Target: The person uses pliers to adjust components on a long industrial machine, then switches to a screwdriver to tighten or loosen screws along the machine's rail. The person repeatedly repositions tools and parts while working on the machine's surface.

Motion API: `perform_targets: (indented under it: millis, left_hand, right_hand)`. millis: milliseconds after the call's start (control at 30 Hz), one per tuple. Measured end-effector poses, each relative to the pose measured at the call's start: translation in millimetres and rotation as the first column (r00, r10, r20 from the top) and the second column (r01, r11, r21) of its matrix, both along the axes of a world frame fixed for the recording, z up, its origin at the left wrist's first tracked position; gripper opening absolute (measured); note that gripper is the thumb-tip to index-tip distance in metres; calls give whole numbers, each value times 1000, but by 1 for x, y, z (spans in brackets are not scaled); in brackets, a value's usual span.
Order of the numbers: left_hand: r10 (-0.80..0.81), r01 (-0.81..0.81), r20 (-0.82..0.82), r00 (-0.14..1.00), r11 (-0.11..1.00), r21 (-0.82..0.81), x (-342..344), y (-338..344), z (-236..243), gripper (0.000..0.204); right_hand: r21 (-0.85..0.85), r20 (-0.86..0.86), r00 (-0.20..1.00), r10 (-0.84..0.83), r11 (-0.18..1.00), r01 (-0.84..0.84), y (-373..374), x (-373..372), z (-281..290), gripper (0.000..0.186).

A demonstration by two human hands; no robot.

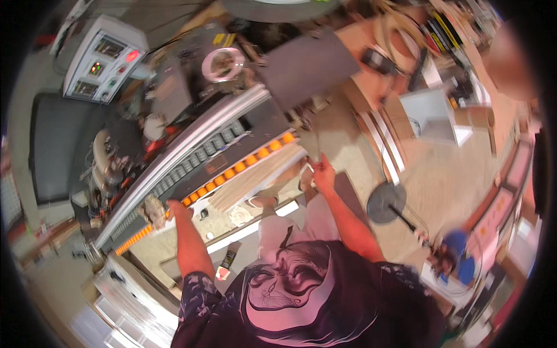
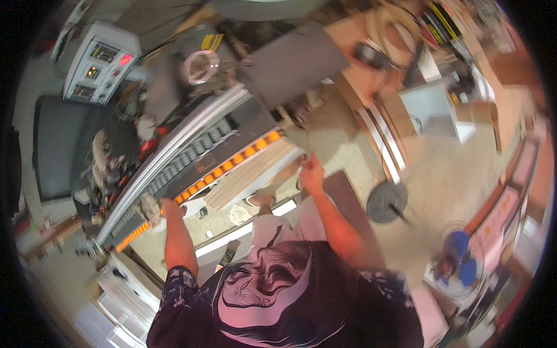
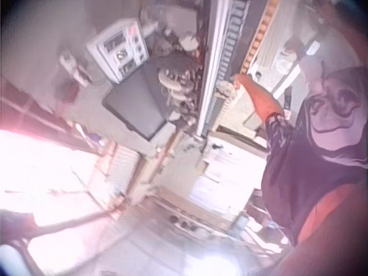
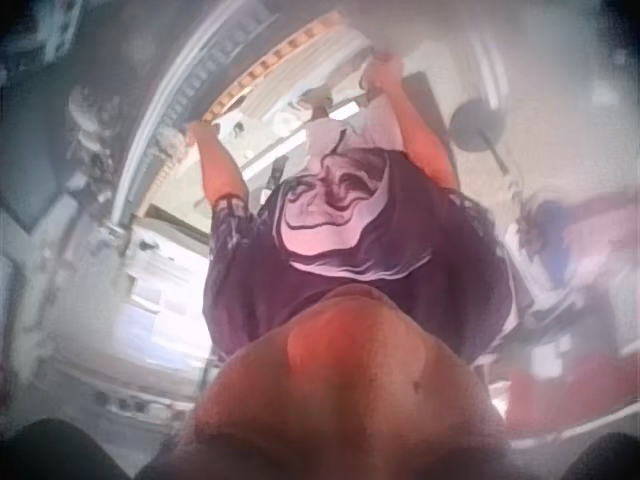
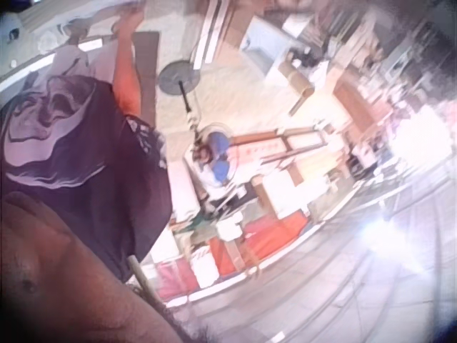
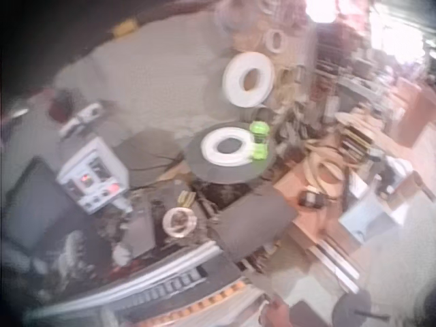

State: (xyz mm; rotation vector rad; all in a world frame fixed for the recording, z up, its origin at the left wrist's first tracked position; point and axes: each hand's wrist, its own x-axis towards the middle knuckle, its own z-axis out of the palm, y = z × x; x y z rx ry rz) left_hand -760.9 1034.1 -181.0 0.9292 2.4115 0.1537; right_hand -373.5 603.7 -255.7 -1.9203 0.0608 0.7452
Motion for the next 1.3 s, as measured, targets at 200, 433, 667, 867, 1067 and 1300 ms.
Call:
perform_targets:
  millis: [200, 433, 667, 867, 1067, 1300]
  left_hand:
    - [-425, 188, -505, 751, 871, -453, 80, 41, -25, 92]
    - [557, -517, -31, 830, 790, 330, 121, -5, 26, 83]
    - [500, -447, -296, 814, 865, 229, 127, 11, 18, 84]
    - [557, -503, -304, 773, 830, 239, 128, 15, 33, 84]
    - [555, -510, -347, 756, 832, 218, 126, 19, 27, 82]
    - [543, -510, -331, 771, 839, 189, 126, 17, 35, 83]
  right_hand:
    - [52, 126, 950, 287, 954, -295, 40, 32, -15, 61]
    - [-166, 53, 928, 368, 920, -355, -82, 58, 112, 52]
    - [-260, 208, 596, 775, 632, -730, 65, 57, 331, 46]
    - [-627, 533, 43, 845, 429, -650, 225, 74, 392, 49]
    - [-828, 327, -191, 926, 183, -530, 313, 75, 380, 45]
    - [-871, 332, -378, 864, 127, -474, 346, 67, 364, 34]
